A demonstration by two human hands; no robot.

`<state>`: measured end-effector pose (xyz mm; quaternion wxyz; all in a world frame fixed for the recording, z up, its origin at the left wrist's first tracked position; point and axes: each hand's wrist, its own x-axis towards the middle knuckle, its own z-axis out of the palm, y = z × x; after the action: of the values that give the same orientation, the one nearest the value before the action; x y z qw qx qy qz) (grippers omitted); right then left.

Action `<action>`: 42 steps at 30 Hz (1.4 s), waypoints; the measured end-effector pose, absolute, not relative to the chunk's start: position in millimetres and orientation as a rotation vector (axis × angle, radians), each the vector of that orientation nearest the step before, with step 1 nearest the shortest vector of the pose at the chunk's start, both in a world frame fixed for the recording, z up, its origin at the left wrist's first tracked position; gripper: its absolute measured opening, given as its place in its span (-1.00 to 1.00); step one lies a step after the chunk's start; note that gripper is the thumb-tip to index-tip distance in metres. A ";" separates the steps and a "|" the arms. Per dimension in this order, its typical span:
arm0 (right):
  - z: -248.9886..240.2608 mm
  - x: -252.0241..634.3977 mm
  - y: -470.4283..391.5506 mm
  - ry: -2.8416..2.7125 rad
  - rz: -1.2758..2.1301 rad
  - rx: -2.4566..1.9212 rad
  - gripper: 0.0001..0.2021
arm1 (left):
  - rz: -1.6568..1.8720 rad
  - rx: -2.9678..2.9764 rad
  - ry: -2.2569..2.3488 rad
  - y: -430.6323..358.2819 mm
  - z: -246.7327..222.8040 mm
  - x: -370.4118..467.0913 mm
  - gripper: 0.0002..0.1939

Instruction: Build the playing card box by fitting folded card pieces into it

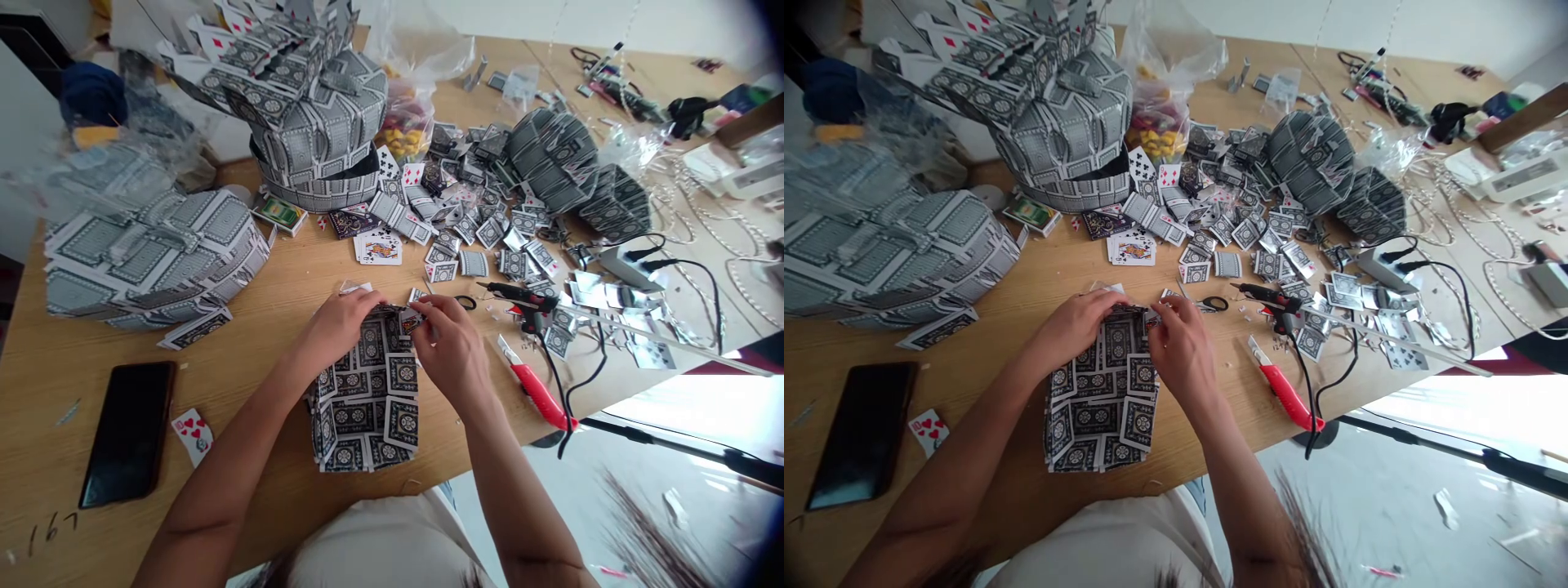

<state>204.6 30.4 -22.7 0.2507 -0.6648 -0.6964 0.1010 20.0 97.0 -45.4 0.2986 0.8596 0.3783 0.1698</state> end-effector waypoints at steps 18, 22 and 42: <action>-29.8 208.5 39.0 -2.019 0.129 -1.830 -0.80 | 0.608 2.411 1.191 91.6 -44.8 30.3 -0.81; -26.1 207.2 37.1 -2.083 0.187 -1.751 -0.79 | 0.631 2.357 1.218 90.6 -43.2 31.1 -0.83; -28.3 194.8 32.7 -2.144 -0.194 -1.731 -0.87 | 0.605 2.267 1.106 93.4 -48.2 34.1 -0.82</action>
<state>194.8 32.7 -28.3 0.1885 -0.6154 -0.7622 -0.0690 34.1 93.4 -48.2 0.2705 0.8413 0.4106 0.2246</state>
